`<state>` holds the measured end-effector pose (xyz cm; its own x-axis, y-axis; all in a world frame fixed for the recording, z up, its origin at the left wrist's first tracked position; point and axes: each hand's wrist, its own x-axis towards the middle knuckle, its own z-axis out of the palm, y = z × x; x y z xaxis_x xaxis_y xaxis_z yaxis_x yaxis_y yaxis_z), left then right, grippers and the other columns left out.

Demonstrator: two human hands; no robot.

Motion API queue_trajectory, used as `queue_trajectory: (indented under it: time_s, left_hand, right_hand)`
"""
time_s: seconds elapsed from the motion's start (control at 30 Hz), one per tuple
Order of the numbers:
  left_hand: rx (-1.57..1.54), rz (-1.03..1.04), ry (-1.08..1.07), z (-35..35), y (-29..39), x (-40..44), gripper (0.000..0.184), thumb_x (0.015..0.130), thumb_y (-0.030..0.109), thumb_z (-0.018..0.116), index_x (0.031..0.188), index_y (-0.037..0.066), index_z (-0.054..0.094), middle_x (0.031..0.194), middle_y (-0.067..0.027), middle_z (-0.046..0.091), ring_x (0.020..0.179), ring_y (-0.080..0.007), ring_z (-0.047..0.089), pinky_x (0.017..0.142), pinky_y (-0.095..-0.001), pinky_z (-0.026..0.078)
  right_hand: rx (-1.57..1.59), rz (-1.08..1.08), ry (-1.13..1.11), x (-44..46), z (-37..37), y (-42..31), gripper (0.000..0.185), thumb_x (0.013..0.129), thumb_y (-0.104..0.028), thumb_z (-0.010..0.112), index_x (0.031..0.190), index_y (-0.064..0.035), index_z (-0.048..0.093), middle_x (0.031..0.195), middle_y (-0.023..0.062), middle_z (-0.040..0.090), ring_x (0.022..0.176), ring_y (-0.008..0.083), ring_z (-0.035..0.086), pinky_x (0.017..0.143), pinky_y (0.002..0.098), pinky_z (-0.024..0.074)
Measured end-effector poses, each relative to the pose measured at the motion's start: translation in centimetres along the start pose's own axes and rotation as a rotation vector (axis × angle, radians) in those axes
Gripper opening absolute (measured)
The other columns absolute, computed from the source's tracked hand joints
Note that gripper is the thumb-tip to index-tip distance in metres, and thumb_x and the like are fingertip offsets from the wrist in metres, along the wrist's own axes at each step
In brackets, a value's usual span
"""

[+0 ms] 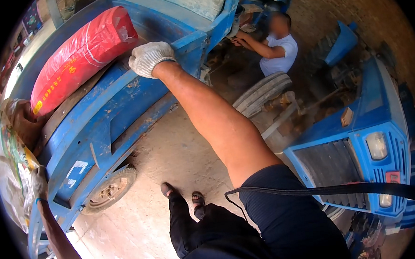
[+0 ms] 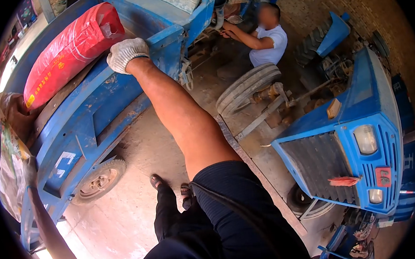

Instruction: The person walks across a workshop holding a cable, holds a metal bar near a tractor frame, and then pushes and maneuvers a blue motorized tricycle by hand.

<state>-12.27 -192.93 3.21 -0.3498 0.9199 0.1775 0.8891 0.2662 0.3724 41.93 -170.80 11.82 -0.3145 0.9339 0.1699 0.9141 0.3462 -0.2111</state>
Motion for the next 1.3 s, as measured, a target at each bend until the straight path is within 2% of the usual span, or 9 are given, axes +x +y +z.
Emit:
queue_trajectory:
  time_s: [0.27, 0.37, 0.43, 0.47, 0.57, 0.63, 0.73, 1.03, 1.3]
  left_hand:
    - [0.055, 0.004, -0.096, -1.1, 2.2, -0.4, 0.038, 0.091, 0.028, 0.046, 0.088, -0.008, 0.060, 0.086, -0.0231, 0.060, 0.081, -0.0300, 0.054, 0.078, -0.0395, 0.041]
    - [0.006, -0.104, -0.140, -0.9, 1.7, -0.4, 0.028, 0.091, 0.020, 0.044, 0.088, -0.003, 0.061, 0.087, -0.0229, 0.061, 0.078, -0.0333, 0.057, 0.074, -0.0389, 0.044]
    - [0.336, 0.350, 0.013, 0.0, -0.7, -0.1, 0.024, 0.091, 0.015, 0.044, 0.090, -0.002, 0.061, 0.086, -0.0221, 0.061, 0.078, -0.0333, 0.057, 0.072, -0.0381, 0.045]
    - [0.337, 0.351, 0.013, -0.1, -1.3, 0.1, 0.024, 0.091, 0.015, 0.044, 0.090, -0.002, 0.061, 0.086, -0.0221, 0.061, 0.078, -0.0333, 0.057, 0.072, -0.0381, 0.045]
    - [0.352, 0.293, -0.077, -0.2, -1.1, 0.3, 0.023, 0.091, 0.014, 0.044, 0.091, -0.002, 0.060, 0.086, -0.0217, 0.061, 0.080, -0.0330, 0.057, 0.073, -0.0394, 0.045]
    - [0.127, 0.049, -0.138, -0.4, -0.4, 0.3, 0.028, 0.092, 0.018, 0.043, 0.092, -0.003, 0.061, 0.091, -0.0225, 0.061, 0.083, -0.0338, 0.057, 0.075, -0.0405, 0.045]
    - [0.038, -0.005, -0.190, -0.7, 0.3, 0.2, 0.034, 0.093, 0.024, 0.043, 0.093, -0.004, 0.061, 0.097, -0.0243, 0.061, 0.088, -0.0351, 0.057, 0.078, -0.0411, 0.044]
    - [0.165, 0.185, -0.009, -0.3, 0.6, -0.5, 0.038, 0.092, 0.027, 0.044, 0.088, -0.007, 0.061, 0.086, -0.0248, 0.060, 0.083, -0.0336, 0.058, 0.079, -0.0389, 0.044]
    - [-0.031, -0.007, -0.009, -0.7, 3.0, -1.1, 0.038, 0.092, 0.027, 0.045, 0.087, -0.007, 0.060, 0.082, -0.0214, 0.060, 0.073, -0.0287, 0.053, 0.071, -0.0393, 0.041]
  right_hand:
    - [-0.010, -0.002, -0.001, 0.2, 0.0, 0.1, 0.038, 0.087, -0.034, 0.045, 0.099, -0.0130, 0.073, 0.104, 0.0127, 0.070, 0.099, 0.0307, 0.067, 0.084, 0.0436, 0.0515]
    - [-0.007, -0.004, 0.006, 0.3, 0.5, 0.1, 0.038, 0.087, -0.034, 0.045, 0.100, -0.0127, 0.073, 0.104, 0.0129, 0.070, 0.099, 0.0311, 0.067, 0.084, 0.0439, 0.0515]
    - [-0.009, -0.012, 0.024, 0.5, 0.7, 0.2, 0.038, 0.087, -0.034, 0.045, 0.100, -0.0125, 0.073, 0.104, 0.0131, 0.070, 0.099, 0.0312, 0.066, 0.085, 0.0439, 0.0515]
    - [-0.008, -0.012, 0.010, 0.5, 0.6, 0.1, 0.038, 0.087, -0.034, 0.044, 0.100, -0.0124, 0.073, 0.104, 0.0133, 0.070, 0.100, 0.0312, 0.066, 0.085, 0.0440, 0.0514]
    - [-0.005, -0.004, -0.004, 0.2, 0.2, 0.1, 0.039, 0.088, -0.034, 0.044, 0.100, -0.0122, 0.073, 0.105, 0.0138, 0.069, 0.100, 0.0313, 0.066, 0.085, 0.0439, 0.0513]
    - [0.000, 0.000, -0.005, 0.1, 0.1, 0.0, 0.039, 0.088, -0.035, 0.044, 0.100, -0.0121, 0.073, 0.105, 0.0140, 0.069, 0.101, 0.0312, 0.066, 0.085, 0.0439, 0.0512]
    - [-0.007, -0.002, -0.008, 0.2, 0.2, 0.0, 0.039, 0.089, -0.035, 0.043, 0.100, -0.0121, 0.073, 0.105, 0.0136, 0.069, 0.101, 0.0313, 0.066, 0.085, 0.0441, 0.0511]
    - [-0.003, -0.020, 0.012, 0.3, 0.4, 0.3, 0.040, 0.089, -0.036, 0.043, 0.098, -0.0122, 0.073, 0.103, 0.0135, 0.070, 0.098, 0.0317, 0.066, 0.084, 0.0447, 0.0511]
    - [-0.013, -0.020, 0.023, 0.5, 0.6, 0.3, 0.039, 0.088, -0.036, 0.043, 0.098, -0.0128, 0.073, 0.104, 0.0132, 0.070, 0.099, 0.0318, 0.066, 0.085, 0.0447, 0.0511]
